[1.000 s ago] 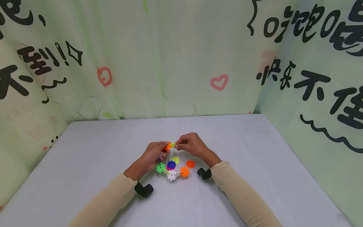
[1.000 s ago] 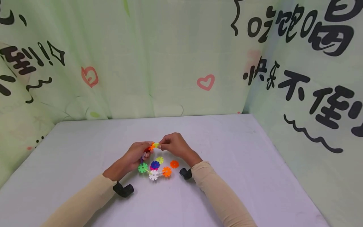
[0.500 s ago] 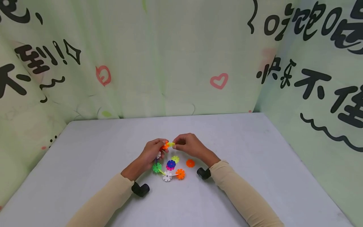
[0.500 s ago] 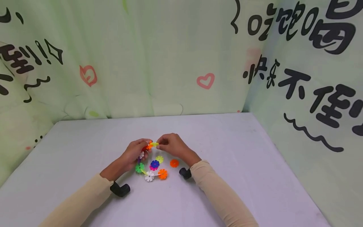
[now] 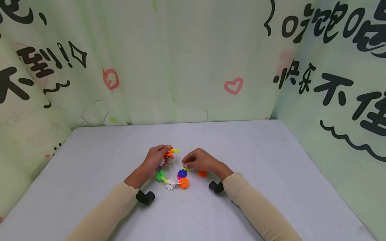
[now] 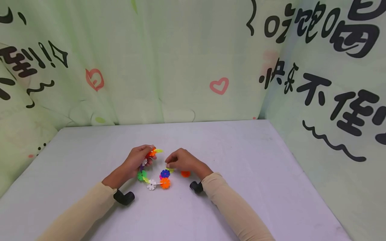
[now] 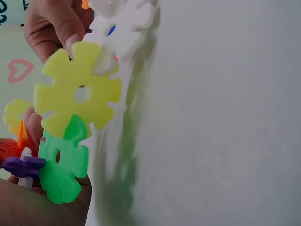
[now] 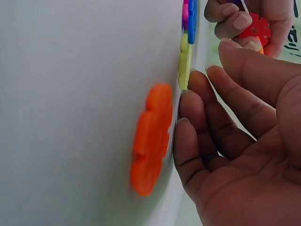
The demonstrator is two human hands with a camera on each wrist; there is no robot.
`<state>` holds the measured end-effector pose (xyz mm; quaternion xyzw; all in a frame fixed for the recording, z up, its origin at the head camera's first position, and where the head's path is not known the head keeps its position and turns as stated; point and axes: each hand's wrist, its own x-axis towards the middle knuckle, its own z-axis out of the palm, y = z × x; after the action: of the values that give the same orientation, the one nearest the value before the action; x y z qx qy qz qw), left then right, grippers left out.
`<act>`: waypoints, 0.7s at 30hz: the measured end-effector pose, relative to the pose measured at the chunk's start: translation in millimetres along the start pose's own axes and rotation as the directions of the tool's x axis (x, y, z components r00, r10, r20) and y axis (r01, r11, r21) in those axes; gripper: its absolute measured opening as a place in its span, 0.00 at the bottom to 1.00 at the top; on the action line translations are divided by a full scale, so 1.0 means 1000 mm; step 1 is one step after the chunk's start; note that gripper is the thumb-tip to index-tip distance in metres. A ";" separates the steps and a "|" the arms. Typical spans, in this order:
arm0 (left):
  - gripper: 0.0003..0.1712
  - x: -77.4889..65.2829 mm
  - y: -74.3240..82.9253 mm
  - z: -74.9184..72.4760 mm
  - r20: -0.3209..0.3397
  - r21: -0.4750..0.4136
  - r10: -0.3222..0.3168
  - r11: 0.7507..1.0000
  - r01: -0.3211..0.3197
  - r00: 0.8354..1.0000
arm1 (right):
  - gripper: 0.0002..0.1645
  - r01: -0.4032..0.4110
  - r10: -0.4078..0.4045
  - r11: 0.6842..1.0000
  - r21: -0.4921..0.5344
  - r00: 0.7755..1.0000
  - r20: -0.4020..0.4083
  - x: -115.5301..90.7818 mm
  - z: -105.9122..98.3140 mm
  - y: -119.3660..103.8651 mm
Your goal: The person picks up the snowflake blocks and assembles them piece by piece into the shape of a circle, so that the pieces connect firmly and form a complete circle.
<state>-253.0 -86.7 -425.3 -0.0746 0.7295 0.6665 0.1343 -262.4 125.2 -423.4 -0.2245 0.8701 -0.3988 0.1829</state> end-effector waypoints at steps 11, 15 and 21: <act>0.18 0.000 -0.004 -0.006 0.079 -0.001 0.001 1.000 0.000 0.997 | 0.17 0.023 -0.015 0.994 -0.107 0.997 0.070 -0.001 0.005 -0.005; 0.22 -0.001 -0.003 -0.005 0.086 0.010 -0.008 1.000 0.007 0.996 | 0.13 0.031 -0.021 0.989 -0.147 0.997 0.069 -0.001 0.005 -0.005; 0.21 0.002 -0.006 -0.004 0.042 0.032 -0.013 0.999 0.012 0.999 | 0.13 0.029 -0.019 0.989 -0.144 0.997 0.072 0.001 0.005 -0.005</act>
<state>-253.4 -91.5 -430.9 -0.0629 0.7365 0.6554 0.1549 -258.8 118.5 -422.5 -0.2617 0.8871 -0.3283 0.1920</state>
